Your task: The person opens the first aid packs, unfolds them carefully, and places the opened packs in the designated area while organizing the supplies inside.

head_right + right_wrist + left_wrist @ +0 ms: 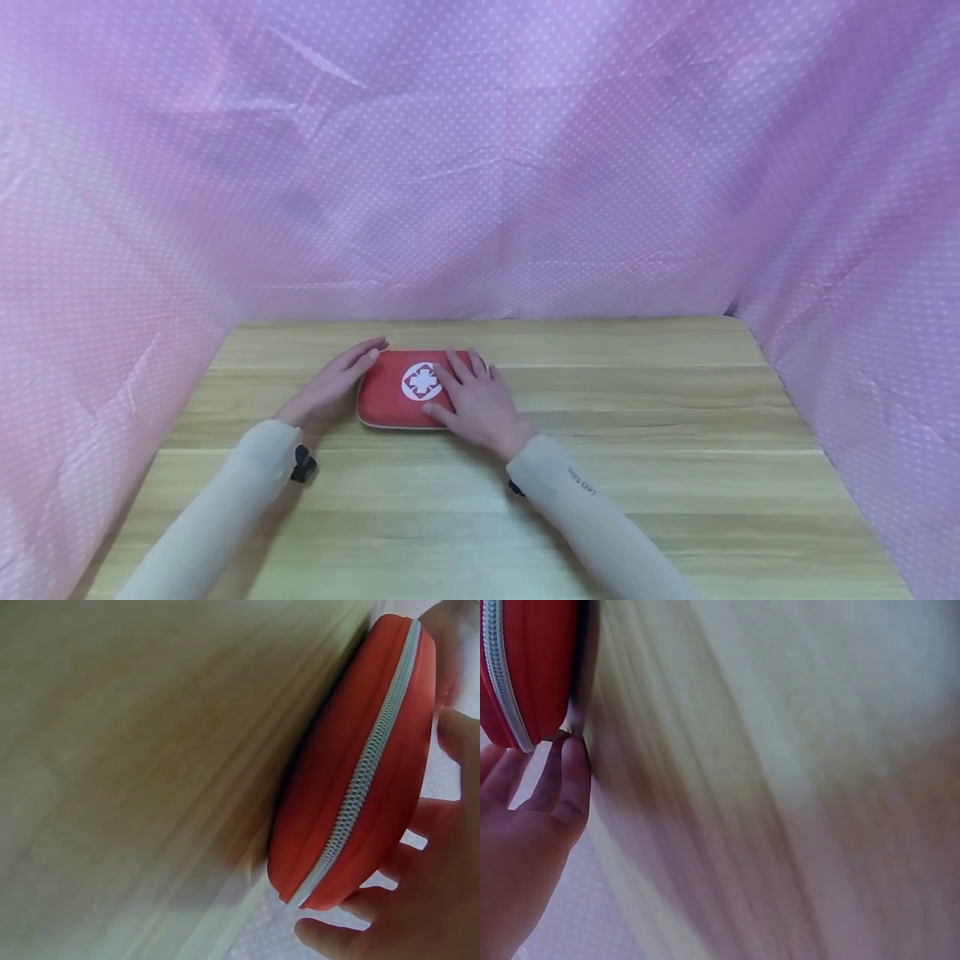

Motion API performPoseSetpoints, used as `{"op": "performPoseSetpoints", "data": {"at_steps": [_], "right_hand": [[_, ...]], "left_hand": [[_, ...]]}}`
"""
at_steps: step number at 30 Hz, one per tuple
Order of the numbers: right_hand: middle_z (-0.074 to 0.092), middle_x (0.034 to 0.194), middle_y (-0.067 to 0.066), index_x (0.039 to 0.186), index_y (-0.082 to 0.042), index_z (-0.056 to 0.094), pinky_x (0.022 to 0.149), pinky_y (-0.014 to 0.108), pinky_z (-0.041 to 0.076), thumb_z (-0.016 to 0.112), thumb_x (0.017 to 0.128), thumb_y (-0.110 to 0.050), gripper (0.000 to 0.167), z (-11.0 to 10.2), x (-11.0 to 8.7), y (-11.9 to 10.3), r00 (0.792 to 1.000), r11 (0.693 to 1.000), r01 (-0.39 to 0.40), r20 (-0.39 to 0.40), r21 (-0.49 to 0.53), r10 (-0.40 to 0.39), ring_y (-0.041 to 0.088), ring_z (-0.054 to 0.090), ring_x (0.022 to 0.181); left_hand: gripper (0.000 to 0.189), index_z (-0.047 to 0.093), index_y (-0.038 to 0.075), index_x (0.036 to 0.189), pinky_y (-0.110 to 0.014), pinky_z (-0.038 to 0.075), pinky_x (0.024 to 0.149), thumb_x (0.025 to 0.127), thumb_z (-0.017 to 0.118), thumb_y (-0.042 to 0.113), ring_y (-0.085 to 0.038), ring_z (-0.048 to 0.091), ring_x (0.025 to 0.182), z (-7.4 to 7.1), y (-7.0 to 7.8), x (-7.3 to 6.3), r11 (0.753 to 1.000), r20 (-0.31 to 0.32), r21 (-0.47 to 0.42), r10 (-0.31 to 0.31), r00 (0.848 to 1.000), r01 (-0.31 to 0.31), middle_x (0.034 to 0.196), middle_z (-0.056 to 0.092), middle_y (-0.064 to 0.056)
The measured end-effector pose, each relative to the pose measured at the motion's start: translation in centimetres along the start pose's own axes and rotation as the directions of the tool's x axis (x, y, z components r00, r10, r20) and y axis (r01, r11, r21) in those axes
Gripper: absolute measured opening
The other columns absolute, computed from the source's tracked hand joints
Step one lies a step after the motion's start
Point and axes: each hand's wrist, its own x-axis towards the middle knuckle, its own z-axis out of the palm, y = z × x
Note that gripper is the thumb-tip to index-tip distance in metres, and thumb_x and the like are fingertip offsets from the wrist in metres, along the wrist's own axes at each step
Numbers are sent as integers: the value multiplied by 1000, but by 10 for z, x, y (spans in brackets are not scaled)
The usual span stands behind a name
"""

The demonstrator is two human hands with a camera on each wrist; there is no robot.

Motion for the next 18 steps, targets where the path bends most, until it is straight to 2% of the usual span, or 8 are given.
{"op": "performPoseSetpoints", "data": {"at_steps": [4, 8, 12, 14, 18], "right_hand": [[22, 172, 8, 163, -21, 35, 121, 58, 30, 53, 101, -63, 77, 1, 0, 1, 1000, 1000, 5, 11, -11, -5, 38, 14, 157], [24, 171, 8, 163, -21, 37, 122, 55, 30, 56, 99, -62, 78, 0, -2, 3, 1000, 1000, 18, 18, -8, -18, 37, 14, 157], [24, 171, 6, 162, -22, 37, 121, 54, 32, 59, 97, -63, 80, -3, -6, 5, 999, 1000, 30, 43, 2, -30, 35, 13, 158], [24, 171, 5, 162, -23, 37, 121, 54, 32, 60, 97, -63, 80, -4, -8, 7, 998, 999, 35, 50, 10, -36, 35, 12, 158], [24, 171, 5, 162, -24, 38, 122, 53, 31, 60, 97, -63, 79, -5, -11, 9, 997, 999, 42, 57, 25, -43, 34, 11, 158]], "left_hand": [[63, 37, 19, 162, -56, 16, 126, 109, 44, 52, -32, 25, 155, 0, -2, 2, 997, 22, -51, -49, 999, 50, 164, 39, -8], [59, 40, 19, 160, -53, 24, 124, 110, 44, 49, -31, 35, 150, 0, -1, 2, 987, 40, -130, -86, 995, 91, 159, 46, -9], [53, 43, 17, 158, -49, 30, 123, 111, 44, 42, -29, 42, 145, -2, -1, 2, 979, 59, -180, -88, 994, 98, 151, 52, -10], [49, 45, 14, 157, -50, 31, 122, 112, 44, 34, -31, 44, 144, -3, -3, 3, 987, 64, -149, -54, 996, 63, 148, 55, -12], [44, 50, 12, 154, -52, 34, 120, 111, 44, 11, -33, 48, 140, -6, -5, 4, 1000, 66, -7, 27, 997, -26, 145, 58, -13]]}}
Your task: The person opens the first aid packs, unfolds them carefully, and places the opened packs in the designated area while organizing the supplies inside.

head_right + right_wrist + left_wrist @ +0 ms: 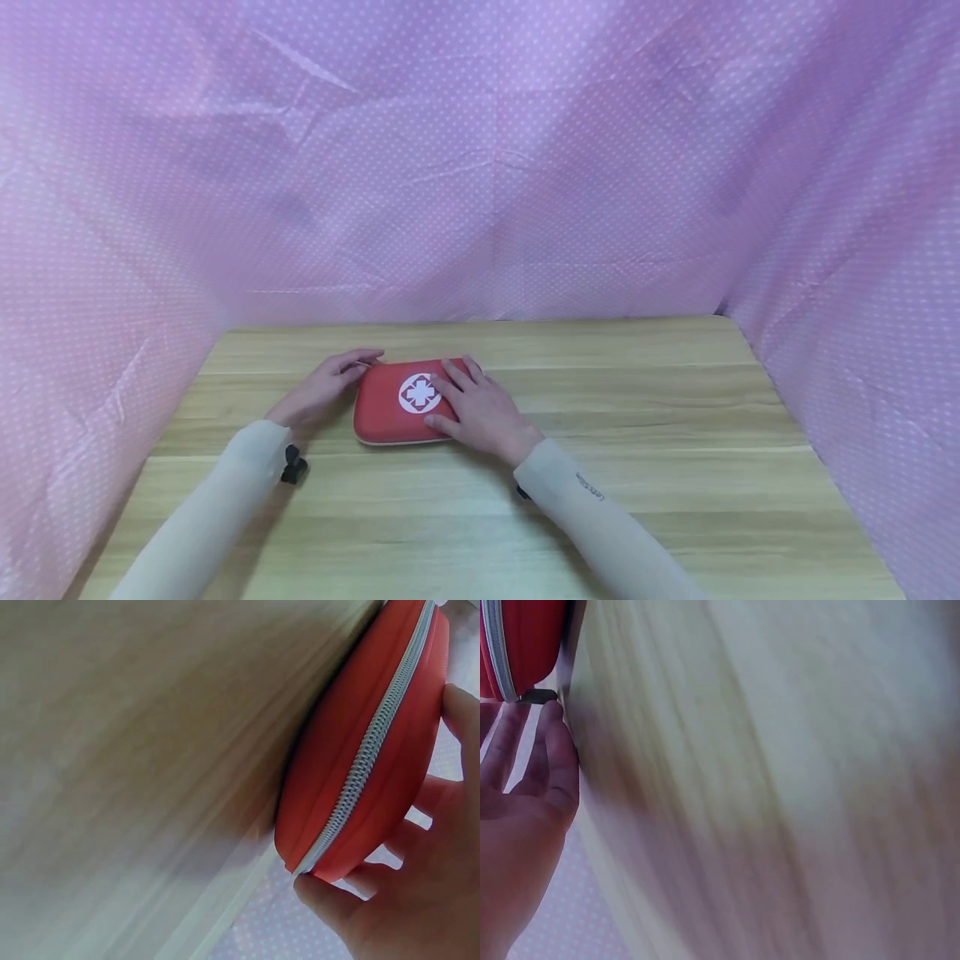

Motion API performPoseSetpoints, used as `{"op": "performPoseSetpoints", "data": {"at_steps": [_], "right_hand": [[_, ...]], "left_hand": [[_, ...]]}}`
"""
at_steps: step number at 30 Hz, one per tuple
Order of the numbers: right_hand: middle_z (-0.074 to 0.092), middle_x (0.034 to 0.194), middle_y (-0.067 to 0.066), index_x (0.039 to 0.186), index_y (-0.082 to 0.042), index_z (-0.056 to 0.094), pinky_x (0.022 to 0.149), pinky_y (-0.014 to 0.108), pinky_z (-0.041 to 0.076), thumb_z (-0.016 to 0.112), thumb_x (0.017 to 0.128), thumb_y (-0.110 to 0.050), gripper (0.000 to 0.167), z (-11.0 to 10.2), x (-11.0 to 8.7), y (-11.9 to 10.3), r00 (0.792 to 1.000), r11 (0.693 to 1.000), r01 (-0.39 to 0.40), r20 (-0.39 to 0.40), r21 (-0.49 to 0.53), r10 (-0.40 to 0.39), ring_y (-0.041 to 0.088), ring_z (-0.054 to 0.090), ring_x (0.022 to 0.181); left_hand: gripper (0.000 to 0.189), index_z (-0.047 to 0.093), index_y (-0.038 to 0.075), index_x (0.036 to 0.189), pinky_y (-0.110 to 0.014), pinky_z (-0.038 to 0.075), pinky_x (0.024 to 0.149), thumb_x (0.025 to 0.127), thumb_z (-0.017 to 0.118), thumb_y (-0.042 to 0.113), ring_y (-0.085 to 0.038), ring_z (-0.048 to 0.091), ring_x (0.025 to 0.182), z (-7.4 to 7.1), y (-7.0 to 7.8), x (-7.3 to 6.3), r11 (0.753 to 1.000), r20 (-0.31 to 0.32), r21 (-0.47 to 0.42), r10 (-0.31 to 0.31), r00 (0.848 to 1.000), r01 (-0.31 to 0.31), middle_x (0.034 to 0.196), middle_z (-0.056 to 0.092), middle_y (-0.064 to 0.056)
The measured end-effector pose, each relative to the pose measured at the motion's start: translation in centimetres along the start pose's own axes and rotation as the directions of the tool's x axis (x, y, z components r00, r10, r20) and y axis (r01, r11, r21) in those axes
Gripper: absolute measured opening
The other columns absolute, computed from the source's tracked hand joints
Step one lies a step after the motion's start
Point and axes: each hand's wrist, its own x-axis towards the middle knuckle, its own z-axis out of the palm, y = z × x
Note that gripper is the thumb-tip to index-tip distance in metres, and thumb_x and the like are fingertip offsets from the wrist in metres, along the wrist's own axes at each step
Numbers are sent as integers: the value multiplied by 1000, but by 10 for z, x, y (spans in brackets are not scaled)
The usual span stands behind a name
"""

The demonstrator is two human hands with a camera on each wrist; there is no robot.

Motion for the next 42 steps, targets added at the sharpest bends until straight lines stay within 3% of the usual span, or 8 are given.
{"op": "performPoseSetpoints", "data": {"at_steps": [4, 7, 15, 21, 23, 29, 34, 42], "right_hand": [[23, 172, 4, 162, -24, 38, 122, 52, 31, 60, 97, -63, 79, -1, -1, 0, 1000, 1000, 1, 2, 15, -1, 34, 11, 159], [23, 172, 4, 162, -24, 38, 122, 53, 30, 60, 97, -62, 79, 0, 0, 1, 1000, 1000, -1, 2, 26, 1, 34, 11, 159], [21, 172, 2, 163, -26, 37, 121, 52, 33, 59, 97, -63, 79, 0, 2, 1, 1000, 999, -14, 2, 31, 13, 31, 9, 159], [20, 173, 2, 163, -25, 36, 120, 54, 35, 59, 98, -63, 79, 1, 5, 0, 1000, 999, -19, 8, 45, 19, 32, 9, 159], [20, 173, 2, 163, -25, 36, 120, 53, 35, 59, 98, -63, 79, 1, 6, 1, 1000, 999, -22, 5, 40, 22, 32, 9, 159], [20, 173, 1, 163, -24, 36, 119, 53, 36, 57, 98, -64, 79, 2, 9, 1, 999, 999, -36, -4, 20, 36, 31, 9, 159], [21, 172, 1, 163, -24, 37, 117, 54, 38, 58, 98, -64, 79, 1, 8, 1, 999, 999, -39, -6, 23, 39, 31, 10, 159], [21, 172, 0, 163, -25, 37, 116, 52, 40, 58, 97, -64, 79, 1, 10, 2, 999, 999, -33, -12, 23, 33, 31, 11, 159]], "left_hand": [[45, 56, 11, 149, -51, 43, 113, 106, 46, -1, -31, 55, 132, -2, -3, 4, 990, -21, 129, 59, 998, -56, 138, 64, -11], [45, 61, 8, 144, -50, 45, 112, 104, 45, -6, -31, 57, 130, -3, -5, 8, 985, -33, 155, 75, 997, -69, 136, 65, -11], [37, 65, 4, 138, -54, 45, 111, 104, 52, -4, -35, 58, 128, -6, -8, 16, 965, -41, 249, 96, 995, -83, 134, 67, -15], [25, 74, 0, 121, -54, 49, 107, 102, 57, -3, -37, 62, 122, -9, -10, 21, 938, -73, 335, 123, 990, -92, 124, 70, -18], [22, 75, 0, 116, -54, 50, 105, 101, 59, -3, -36, 64, 118, -10, -11, 22, 922, -78, 372, 150, 986, -111, 120, 72, -17], [17, 78, 3, 110, -54, 52, 100, 99, 66, 0, -35, 68, 109, -16, -11, 21, 837, -83, 517, 258, 963, -179, 110, 75, -13], [18, 78, 3, 113, -56, 51, 102, 99, 67, 4, -36, 67, 113, -19, -10, 16, 816, -72, 553, 248, 966, -168, 114, 75, -14], [15, 78, 5, 111, -52, 55, 97, 99, 69, 7, -32, 70, 107, -21, -10, 11, 809, -86, 569, 236, 968, -147, 110, 76, -11]]}}
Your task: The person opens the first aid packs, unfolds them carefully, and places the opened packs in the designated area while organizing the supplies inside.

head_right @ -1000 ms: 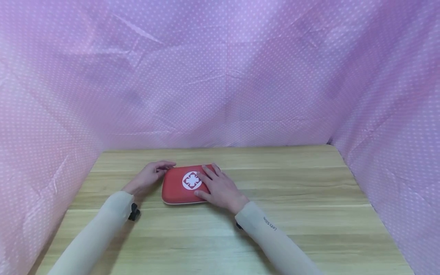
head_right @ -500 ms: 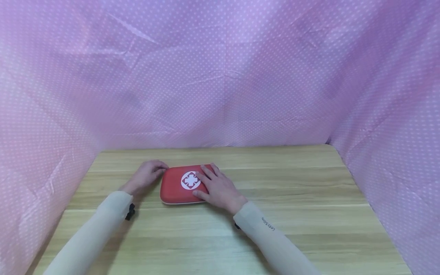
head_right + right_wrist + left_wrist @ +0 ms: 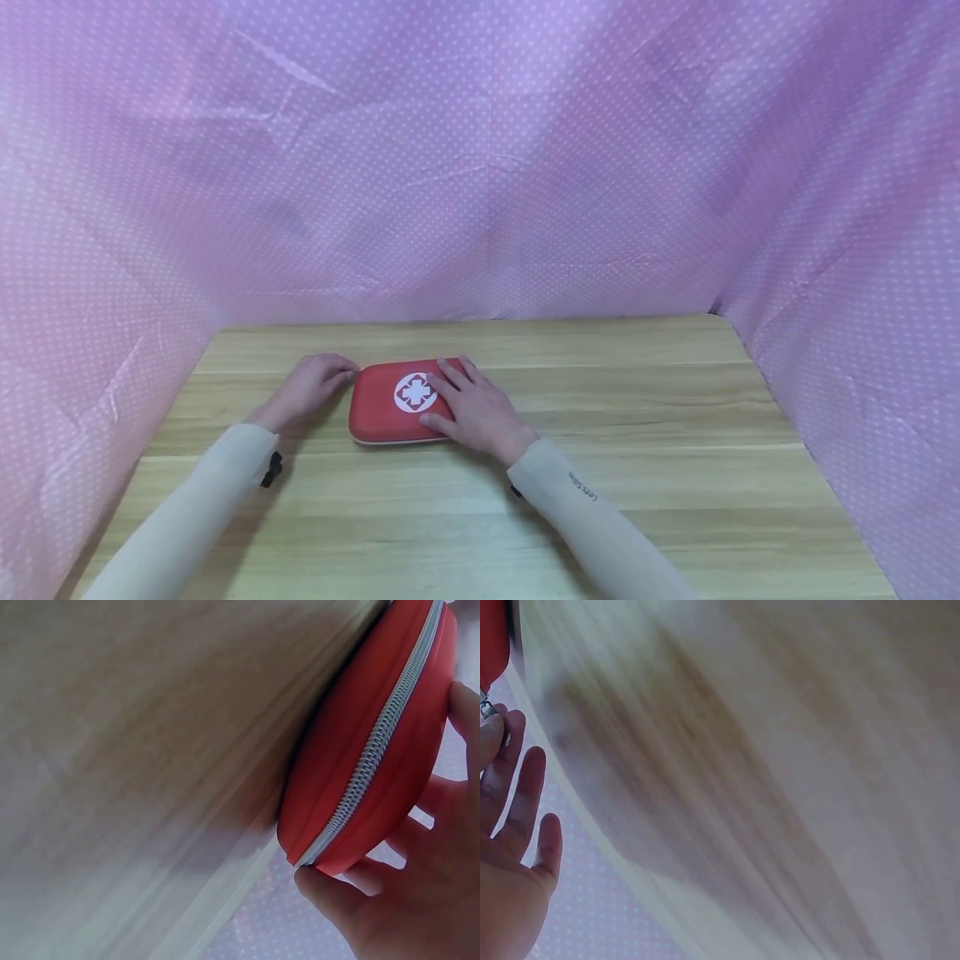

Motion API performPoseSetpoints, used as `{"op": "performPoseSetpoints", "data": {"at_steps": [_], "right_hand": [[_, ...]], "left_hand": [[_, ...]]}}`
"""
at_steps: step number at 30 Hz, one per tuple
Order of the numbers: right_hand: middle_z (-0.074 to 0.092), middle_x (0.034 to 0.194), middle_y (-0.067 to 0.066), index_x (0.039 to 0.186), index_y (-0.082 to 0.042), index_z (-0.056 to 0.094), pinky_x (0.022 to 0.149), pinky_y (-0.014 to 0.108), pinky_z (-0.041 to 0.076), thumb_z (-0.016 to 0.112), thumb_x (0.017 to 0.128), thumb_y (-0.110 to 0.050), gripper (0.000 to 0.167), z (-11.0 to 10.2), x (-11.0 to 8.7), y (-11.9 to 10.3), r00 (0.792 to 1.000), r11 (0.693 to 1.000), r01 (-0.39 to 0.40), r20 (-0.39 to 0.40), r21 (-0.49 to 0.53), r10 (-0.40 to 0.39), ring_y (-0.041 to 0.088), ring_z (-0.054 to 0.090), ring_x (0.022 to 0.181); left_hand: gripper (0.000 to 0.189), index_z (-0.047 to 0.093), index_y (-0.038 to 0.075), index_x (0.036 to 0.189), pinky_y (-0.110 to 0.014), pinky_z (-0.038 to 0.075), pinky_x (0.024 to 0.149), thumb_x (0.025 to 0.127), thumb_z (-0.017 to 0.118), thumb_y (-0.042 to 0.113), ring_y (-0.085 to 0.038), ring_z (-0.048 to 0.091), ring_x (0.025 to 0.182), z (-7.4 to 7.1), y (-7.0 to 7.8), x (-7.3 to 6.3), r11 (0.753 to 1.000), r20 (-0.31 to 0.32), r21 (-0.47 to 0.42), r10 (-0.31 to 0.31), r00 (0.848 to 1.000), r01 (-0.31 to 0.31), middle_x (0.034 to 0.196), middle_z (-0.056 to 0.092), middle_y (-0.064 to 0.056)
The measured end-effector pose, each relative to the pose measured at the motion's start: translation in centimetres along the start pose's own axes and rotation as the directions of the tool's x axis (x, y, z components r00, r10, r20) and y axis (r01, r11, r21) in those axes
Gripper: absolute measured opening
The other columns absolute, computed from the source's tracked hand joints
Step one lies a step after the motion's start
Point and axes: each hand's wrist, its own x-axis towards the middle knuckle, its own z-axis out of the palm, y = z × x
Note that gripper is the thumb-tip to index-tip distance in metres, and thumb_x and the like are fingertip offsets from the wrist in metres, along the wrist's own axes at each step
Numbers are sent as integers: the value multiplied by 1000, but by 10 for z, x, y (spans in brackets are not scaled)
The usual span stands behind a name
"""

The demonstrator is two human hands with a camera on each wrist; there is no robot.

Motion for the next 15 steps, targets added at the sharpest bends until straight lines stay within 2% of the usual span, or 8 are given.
{"op": "performPoseSetpoints", "data": {"at_steps": [15], "right_hand": [[21, 172, 0, 163, -25, 37, 114, 52, 43, 57, 98, -65, 79, -1, -4, -2, 1000, 1000, 1, 1, -5, -1, 31, 12, 159]], "left_hand": [[14, 79, 5, 108, -52, 57, 94, 97, 72, 7, -32, 72, 105, -2, 3, -23, 998, -26, 57, 8, 1000, -7, 108, 77, -11]]}}
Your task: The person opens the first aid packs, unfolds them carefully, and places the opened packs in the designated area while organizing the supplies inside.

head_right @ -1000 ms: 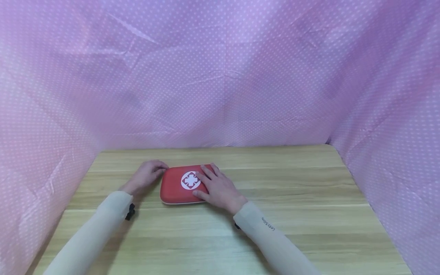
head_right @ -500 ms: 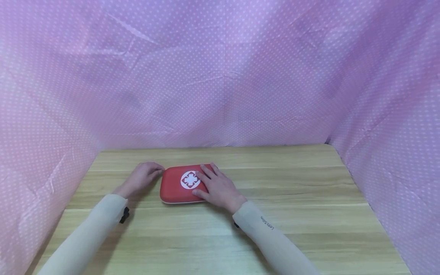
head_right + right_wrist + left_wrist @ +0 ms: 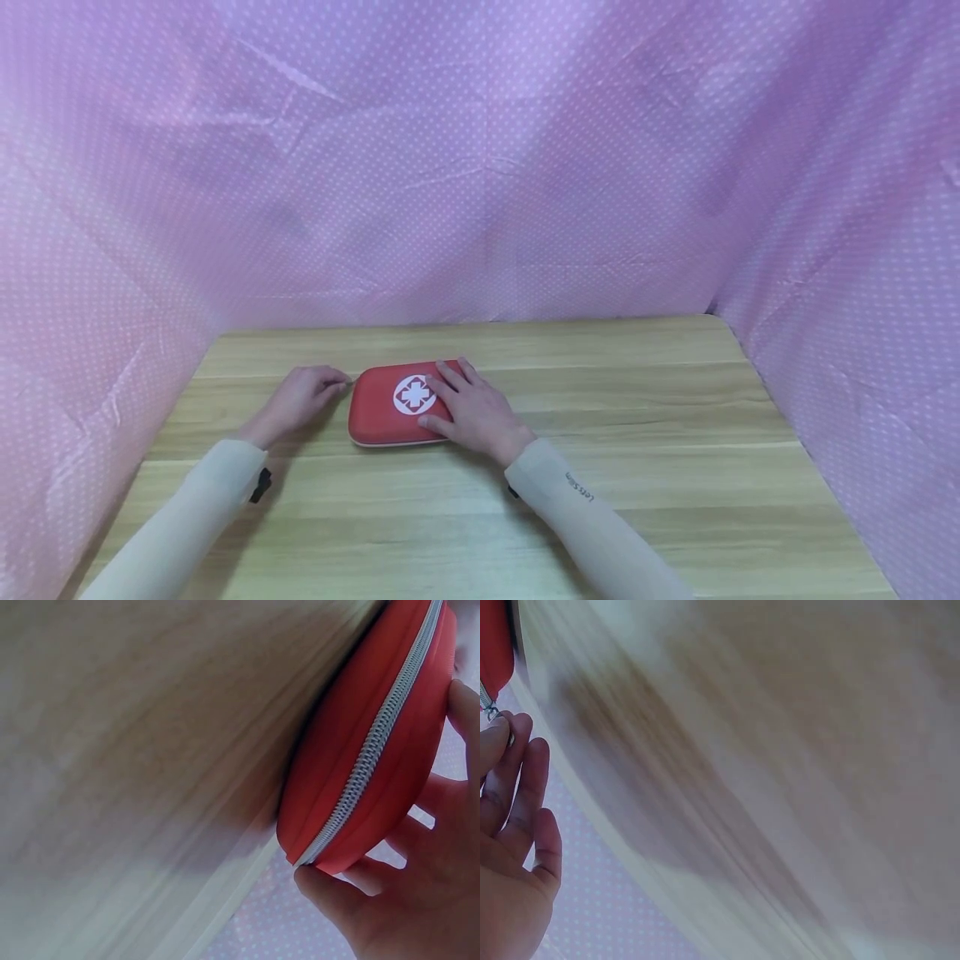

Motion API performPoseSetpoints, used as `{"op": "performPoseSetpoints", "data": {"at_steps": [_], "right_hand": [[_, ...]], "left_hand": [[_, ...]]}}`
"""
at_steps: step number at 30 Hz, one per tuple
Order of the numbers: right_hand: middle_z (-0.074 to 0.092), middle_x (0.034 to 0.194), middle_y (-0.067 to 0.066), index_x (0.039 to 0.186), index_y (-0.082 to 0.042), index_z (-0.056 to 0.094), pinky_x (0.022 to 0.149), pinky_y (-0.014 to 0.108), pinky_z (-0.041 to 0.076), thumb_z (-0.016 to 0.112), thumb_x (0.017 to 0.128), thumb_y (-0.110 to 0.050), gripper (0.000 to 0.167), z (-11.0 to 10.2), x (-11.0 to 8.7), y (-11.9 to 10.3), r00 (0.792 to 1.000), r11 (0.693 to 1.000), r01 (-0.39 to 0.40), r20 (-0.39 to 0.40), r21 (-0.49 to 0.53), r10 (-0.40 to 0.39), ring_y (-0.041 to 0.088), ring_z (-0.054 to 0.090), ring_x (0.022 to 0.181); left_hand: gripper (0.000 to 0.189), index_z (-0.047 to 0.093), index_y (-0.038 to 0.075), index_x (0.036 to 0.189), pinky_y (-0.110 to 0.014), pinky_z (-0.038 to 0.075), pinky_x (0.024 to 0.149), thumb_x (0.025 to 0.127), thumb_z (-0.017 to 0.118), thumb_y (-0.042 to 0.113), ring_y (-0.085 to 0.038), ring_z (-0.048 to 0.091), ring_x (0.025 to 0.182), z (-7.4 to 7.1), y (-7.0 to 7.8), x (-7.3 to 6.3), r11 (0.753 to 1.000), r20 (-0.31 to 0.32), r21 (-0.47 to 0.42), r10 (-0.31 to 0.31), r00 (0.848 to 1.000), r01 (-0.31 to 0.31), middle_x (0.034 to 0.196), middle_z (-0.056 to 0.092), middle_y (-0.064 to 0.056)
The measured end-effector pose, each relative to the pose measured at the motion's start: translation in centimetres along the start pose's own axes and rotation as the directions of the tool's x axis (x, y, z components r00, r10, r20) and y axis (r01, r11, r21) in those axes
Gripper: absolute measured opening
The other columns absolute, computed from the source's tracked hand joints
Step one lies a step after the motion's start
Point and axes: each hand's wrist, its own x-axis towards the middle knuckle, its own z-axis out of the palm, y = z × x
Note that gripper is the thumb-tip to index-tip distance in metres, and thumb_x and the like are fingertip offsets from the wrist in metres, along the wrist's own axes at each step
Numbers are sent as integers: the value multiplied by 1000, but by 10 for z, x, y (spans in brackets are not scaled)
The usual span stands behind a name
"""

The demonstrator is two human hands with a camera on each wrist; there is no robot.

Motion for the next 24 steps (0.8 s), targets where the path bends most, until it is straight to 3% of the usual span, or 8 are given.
{"op": "performPoseSetpoints", "data": {"at_steps": [24], "right_hand": [[22, 172, 1, 162, -23, 37, 109, 53, 48, 57, 98, -64, 79, 3, -4, -1, 1000, 1000, 16, -13, -13, -16, 33, 13, 158]], "left_hand": [[12, 80, 7, 104, -50, 59, 91, 94, 75, 2, -29, 73, 102, -2, 10, -32, 999, -19, 7, 44, 999, -44, 105, 77, -7]]}}
